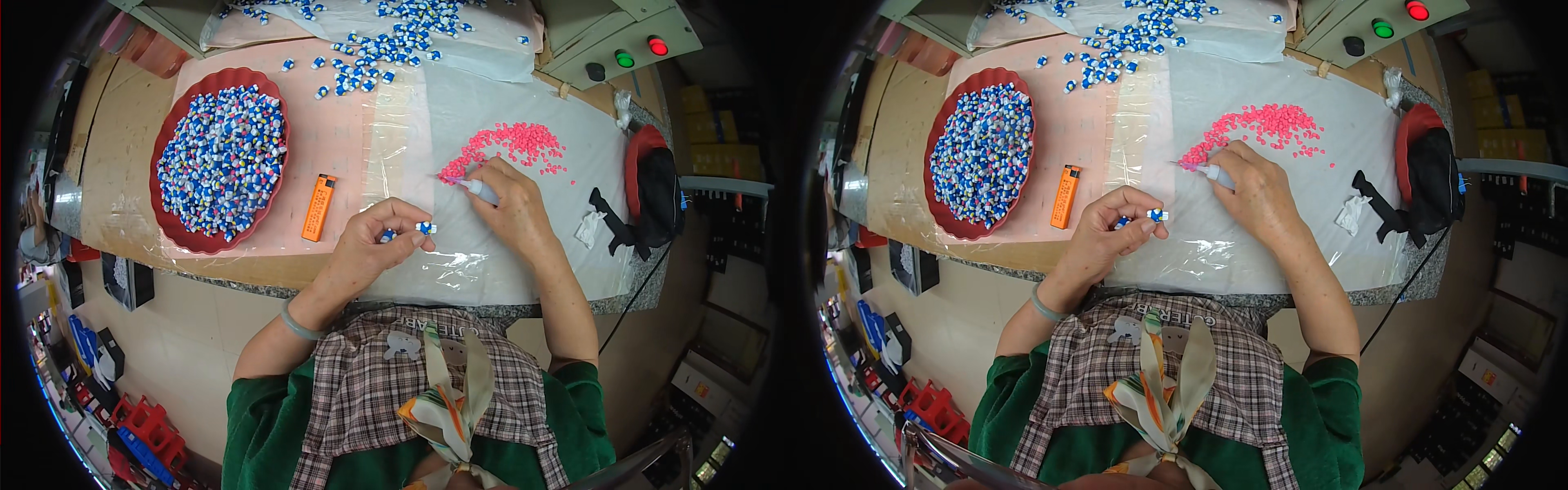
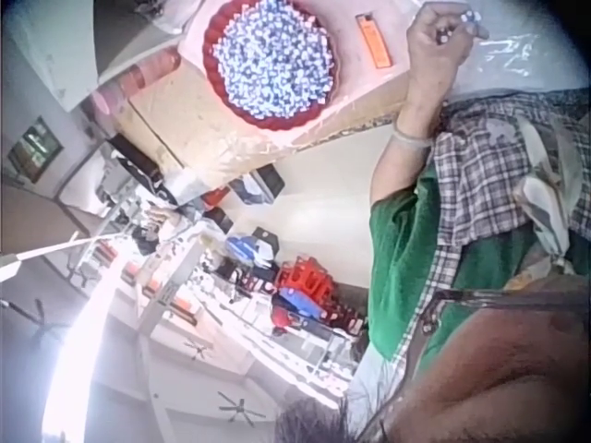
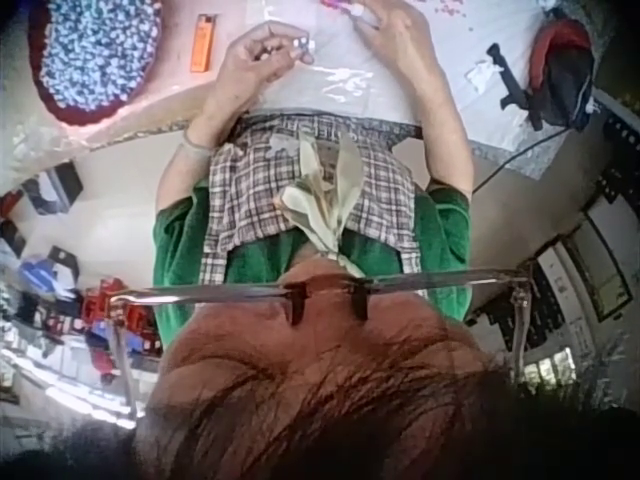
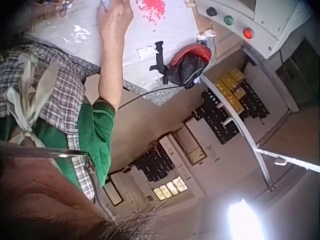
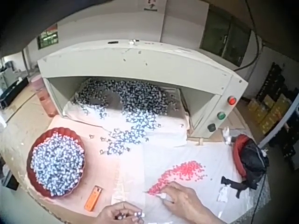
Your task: Applying adhesive to small circular components on a workbench in a factory setting.
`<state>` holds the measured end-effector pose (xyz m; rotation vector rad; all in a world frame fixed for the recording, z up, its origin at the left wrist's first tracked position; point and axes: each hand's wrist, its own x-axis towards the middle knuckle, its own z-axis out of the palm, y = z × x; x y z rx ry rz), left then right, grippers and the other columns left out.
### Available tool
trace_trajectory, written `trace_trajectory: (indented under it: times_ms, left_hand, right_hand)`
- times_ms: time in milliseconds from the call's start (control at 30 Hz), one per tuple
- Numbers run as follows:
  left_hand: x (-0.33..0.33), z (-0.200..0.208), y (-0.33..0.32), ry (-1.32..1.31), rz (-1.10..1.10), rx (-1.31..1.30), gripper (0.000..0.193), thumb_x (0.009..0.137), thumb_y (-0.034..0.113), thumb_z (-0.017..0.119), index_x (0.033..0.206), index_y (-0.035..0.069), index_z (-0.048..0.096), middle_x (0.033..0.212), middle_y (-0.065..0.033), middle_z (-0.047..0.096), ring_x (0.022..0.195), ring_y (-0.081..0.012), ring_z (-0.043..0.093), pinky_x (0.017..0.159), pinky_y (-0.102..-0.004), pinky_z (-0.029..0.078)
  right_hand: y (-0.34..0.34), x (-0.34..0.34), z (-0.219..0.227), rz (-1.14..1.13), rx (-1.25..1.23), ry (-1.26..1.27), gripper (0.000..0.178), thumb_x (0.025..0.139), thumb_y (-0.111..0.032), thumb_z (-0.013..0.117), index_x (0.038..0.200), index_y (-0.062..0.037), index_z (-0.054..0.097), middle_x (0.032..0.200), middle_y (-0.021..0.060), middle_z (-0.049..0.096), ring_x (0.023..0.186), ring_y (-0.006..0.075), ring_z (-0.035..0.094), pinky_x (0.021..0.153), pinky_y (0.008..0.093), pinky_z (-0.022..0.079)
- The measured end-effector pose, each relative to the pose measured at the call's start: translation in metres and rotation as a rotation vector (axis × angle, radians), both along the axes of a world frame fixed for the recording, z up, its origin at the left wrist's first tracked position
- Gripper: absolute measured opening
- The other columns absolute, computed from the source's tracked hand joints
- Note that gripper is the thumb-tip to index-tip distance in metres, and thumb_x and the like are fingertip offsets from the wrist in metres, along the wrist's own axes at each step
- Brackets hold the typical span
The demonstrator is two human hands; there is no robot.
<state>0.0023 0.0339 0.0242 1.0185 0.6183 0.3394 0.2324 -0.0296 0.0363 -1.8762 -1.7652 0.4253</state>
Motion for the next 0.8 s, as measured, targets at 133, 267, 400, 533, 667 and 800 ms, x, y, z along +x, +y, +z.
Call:
trace_trajectory:
  times_ms: [133,267,400,533,667,800]
  left_hand:
    - [0.001,0.001,0.000,0.002,0.007,0.019,0.018,0.091,0.003,0.061,0.109,0.004,0.059,0.085,-0.0059,0.069,0.056,0.0010,0.039,0.048,-0.0156,0.028]
    - [0.000,-0.001,-0.001,-0.005,0.031,0.019,0.018,0.091,0.004,0.060,0.109,0.004,0.059,0.084,-0.0057,0.068,0.056,0.0011,0.039,0.047,-0.0156,0.028]
    - [0.003,0.000,-0.001,-0.006,0.025,0.057,0.017,0.092,0.006,0.060,0.109,0.005,0.059,0.084,-0.0048,0.068,0.058,0.0006,0.041,0.049,-0.0156,0.030]
    - [0.007,0.005,0.000,0.043,-0.007,0.199,0.018,0.093,0.007,0.060,0.110,0.003,0.059,0.086,-0.0045,0.068,0.066,-0.0019,0.051,0.055,-0.0164,0.036]
    - [0.009,-0.004,-0.004,0.006,0.044,0.256,0.019,0.090,0.004,0.061,0.109,0.003,0.059,0.082,-0.0020,0.068,0.074,-0.0021,0.054,0.062,-0.0186,0.039]
    - [0.012,-0.002,-0.006,0.026,0.054,0.360,0.019,0.088,0.002,0.062,0.107,0.001,0.060,0.081,-0.0036,0.067,0.074,-0.0062,0.059,0.066,-0.0217,0.045]
  right_hand:
    - [-0.001,-0.002,0.003,-0.009,-0.036,-0.032,0.019,0.075,-0.004,0.069,0.092,-0.0004,0.061,0.092,0.0105,0.063,0.079,0.0295,0.064,0.069,0.0354,0.050]
    - [-0.003,0.001,0.003,-0.015,-0.002,0.110,0.017,0.077,-0.003,0.067,0.092,0.0001,0.059,0.088,0.0093,0.061,0.076,0.0245,0.063,0.067,0.0329,0.049]
    - [-0.011,-0.005,0.007,-0.092,-0.137,0.665,0.010,0.082,0.000,0.064,0.088,0.0002,0.056,0.085,0.0044,0.059,0.072,0.0127,0.060,0.064,0.0279,0.049]
    - [-0.017,-0.015,0.017,-0.070,-0.146,0.943,0.007,0.083,0.002,0.062,0.086,-0.0009,0.056,0.086,0.0030,0.059,0.071,0.0094,0.059,0.063,0.0251,0.049]
    - [-0.019,-0.030,0.020,-0.031,-0.164,0.956,0.012,0.082,0.004,0.064,0.088,-0.0021,0.055,0.086,0.0043,0.060,0.069,0.0093,0.059,0.061,0.0236,0.049]
    - [-0.021,-0.035,0.020,-0.074,-0.187,0.805,0.016,0.082,0.002,0.068,0.091,-0.0027,0.055,0.083,0.0033,0.062,0.067,0.0078,0.059,0.060,0.0230,0.049]
